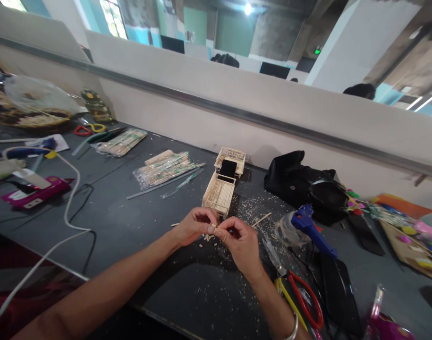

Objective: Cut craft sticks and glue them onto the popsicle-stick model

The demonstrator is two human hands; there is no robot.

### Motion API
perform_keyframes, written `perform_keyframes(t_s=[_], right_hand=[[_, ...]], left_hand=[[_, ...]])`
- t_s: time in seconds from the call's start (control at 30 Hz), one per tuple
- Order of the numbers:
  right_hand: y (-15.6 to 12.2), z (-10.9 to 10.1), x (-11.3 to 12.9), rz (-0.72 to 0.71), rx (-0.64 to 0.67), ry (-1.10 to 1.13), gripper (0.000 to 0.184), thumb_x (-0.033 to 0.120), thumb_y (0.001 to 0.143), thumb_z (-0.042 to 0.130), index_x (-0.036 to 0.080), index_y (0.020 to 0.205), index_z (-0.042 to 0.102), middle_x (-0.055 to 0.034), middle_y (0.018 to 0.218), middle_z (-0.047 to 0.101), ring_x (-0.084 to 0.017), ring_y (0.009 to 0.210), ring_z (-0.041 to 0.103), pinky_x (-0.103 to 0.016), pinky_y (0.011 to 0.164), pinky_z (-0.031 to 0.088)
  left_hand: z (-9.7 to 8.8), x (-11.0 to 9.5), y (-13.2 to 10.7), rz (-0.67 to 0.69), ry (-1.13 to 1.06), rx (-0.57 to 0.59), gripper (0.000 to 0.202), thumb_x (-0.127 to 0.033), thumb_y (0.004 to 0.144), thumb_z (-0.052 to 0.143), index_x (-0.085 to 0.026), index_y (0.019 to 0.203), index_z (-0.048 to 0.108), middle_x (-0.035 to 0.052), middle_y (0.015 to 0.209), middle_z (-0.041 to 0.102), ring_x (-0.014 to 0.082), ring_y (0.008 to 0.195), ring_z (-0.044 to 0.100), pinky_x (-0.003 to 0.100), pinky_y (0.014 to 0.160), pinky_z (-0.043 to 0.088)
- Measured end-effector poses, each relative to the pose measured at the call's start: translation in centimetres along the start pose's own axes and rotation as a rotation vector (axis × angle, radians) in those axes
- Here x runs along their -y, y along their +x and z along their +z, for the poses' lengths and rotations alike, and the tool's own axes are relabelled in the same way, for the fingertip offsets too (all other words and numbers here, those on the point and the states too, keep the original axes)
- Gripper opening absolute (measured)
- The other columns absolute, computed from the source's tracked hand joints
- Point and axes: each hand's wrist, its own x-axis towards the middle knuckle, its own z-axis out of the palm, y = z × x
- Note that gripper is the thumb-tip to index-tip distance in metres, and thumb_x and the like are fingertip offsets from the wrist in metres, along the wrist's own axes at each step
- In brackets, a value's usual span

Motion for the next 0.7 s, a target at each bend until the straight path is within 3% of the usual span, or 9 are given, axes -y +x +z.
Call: perform_keyframes(t_s=[0.23,0.47,0.57,0.7], right_hand=[[-0.03,0.17,-0.7,0.091,-0.043,0.146,0.032,0.048,0.072,0.075,0.021,0.064,0.06,0.0075,0.047,0.047,-0.007,0.039,0.035,-0.021,0.037,0.028],[-0.33,0.47,-0.2,0.055,-0.084,0.247,0.039,0.054,0.087,0.059,0.022,0.067,0.051,0.0057,0.052,0.05,-0.008,0.042,0.04,-0.02,0.039,0.033],[-0.41,0.43,-0.04,0.024,-0.105,0.186,0.039,0.051,0.092,0.053,0.023,0.066,0.047,0.0061,0.05,0.047,-0.008,0.042,0.039,-0.021,0.041,0.035],[-0.4,0.27,-0.27,-0.014,-0.136,0.012,0.034,0.047,0.093,0.052,0.023,0.069,0.052,0.0062,0.05,0.047,-0.009,0.042,0.042,-0.021,0.041,0.036]], left_hand=[[-0.18,0.41,0.17,0.004,-0.096,-0.06,0.034,-0.035,0.046,0.094,-0.015,0.059,0.07,-0.0012,0.06,0.062,0.0096,0.058,0.054,0.025,0.062,0.04],[-0.29,0.72,0.38,0.013,-0.235,-0.085,0.032,-0.032,0.047,0.094,-0.016,0.061,0.07,-0.0026,0.056,0.061,0.01,0.056,0.055,0.025,0.06,0.04],[-0.19,0.72,0.42,0.004,-0.27,-0.098,0.032,-0.031,0.047,0.094,-0.016,0.061,0.069,-0.0026,0.056,0.06,0.0095,0.056,0.053,0.025,0.06,0.04],[-0.11,0.69,0.44,-0.005,-0.281,-0.111,0.032,-0.031,0.047,0.094,-0.016,0.06,0.069,-0.0026,0.056,0.06,0.0092,0.056,0.054,0.024,0.059,0.041]])
